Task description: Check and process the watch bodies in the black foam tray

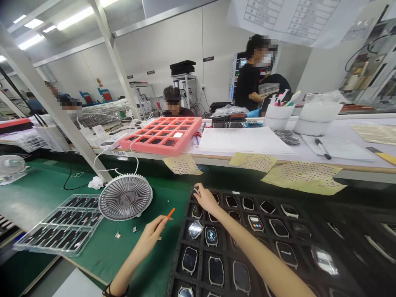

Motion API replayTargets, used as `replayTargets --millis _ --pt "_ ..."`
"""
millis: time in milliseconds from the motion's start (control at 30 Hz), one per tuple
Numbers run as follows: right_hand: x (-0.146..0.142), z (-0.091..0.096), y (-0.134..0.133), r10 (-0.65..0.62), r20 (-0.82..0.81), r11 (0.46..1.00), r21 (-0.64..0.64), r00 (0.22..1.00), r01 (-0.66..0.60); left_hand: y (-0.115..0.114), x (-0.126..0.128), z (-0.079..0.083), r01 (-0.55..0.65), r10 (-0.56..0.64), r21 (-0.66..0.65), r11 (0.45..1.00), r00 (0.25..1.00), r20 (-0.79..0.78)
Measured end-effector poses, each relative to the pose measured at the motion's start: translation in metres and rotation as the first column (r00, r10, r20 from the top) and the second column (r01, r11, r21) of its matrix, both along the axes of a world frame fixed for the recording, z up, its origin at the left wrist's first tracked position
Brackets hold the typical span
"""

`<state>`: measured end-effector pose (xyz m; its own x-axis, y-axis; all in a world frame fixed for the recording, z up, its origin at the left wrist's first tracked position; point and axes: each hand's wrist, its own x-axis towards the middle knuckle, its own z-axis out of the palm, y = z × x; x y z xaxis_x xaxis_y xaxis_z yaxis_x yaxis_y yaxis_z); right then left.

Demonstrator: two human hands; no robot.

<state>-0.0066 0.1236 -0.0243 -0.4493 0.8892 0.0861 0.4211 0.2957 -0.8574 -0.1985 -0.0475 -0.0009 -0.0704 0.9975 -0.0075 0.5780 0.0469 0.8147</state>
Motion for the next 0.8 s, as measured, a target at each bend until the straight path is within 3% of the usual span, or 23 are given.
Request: replayTargets --millis 67,133,267,400,500,567,633,700,800 --pt "-0.001 0.004 -0.008 0.034 -0.154 0.994 -0.096 0.987 -0.049 -0.001 0.014 0.002 0.030 -0.028 -0.018 0.999 0.994 0.102" --pt "0.000 0.008 -0.020 0.062 -0.295 0.974 -0.189 0.953 -0.122 -0.001 0.026 0.001 0.039 -0.040 0.013 0.999 0.995 0.095" --pt "0.017 0.013 -0.046 0.016 -0.475 0.931 -0.314 0.880 -0.186 0.004 0.046 -0.003 0.093 -0.087 0.021 0.995 0.975 -0.203" --pt "0.050 0.015 -0.061 -0.060 -0.475 0.923 -0.362 0.878 -0.133 0.013 0.062 -0.004 0.079 -0.107 -0.076 0.994 0.853 -0.511" --pt "0.078 0.015 -0.073 0.029 -0.199 0.993 -0.110 0.980 -0.051 0.013 0.069 0.003 0.096 -0.178 -0.164 0.982 0.770 -0.612" --pt "0.092 0.015 -0.083 0.097 0.109 0.988 0.112 0.989 -0.109 0.011 0.069 0.007 0.125 -0.232 -0.207 0.970 0.728 -0.645" --pt "0.099 0.017 -0.095 0.121 0.419 0.955 0.198 0.900 -0.221 0.009 0.067 0.010 0.165 -0.270 -0.217 0.962 0.686 -0.675" --pt "0.099 0.019 -0.105 0.111 0.649 0.930 0.199 0.752 -0.309 0.009 0.065 0.012 0.205 -0.299 -0.218 0.954 0.632 -0.715" --pt "0.095 0.026 -0.112 0.092 0.794 0.903 0.188 0.600 -0.387 0.013 0.063 0.014 0.255 -0.340 -0.237 0.938 0.530 -0.777"
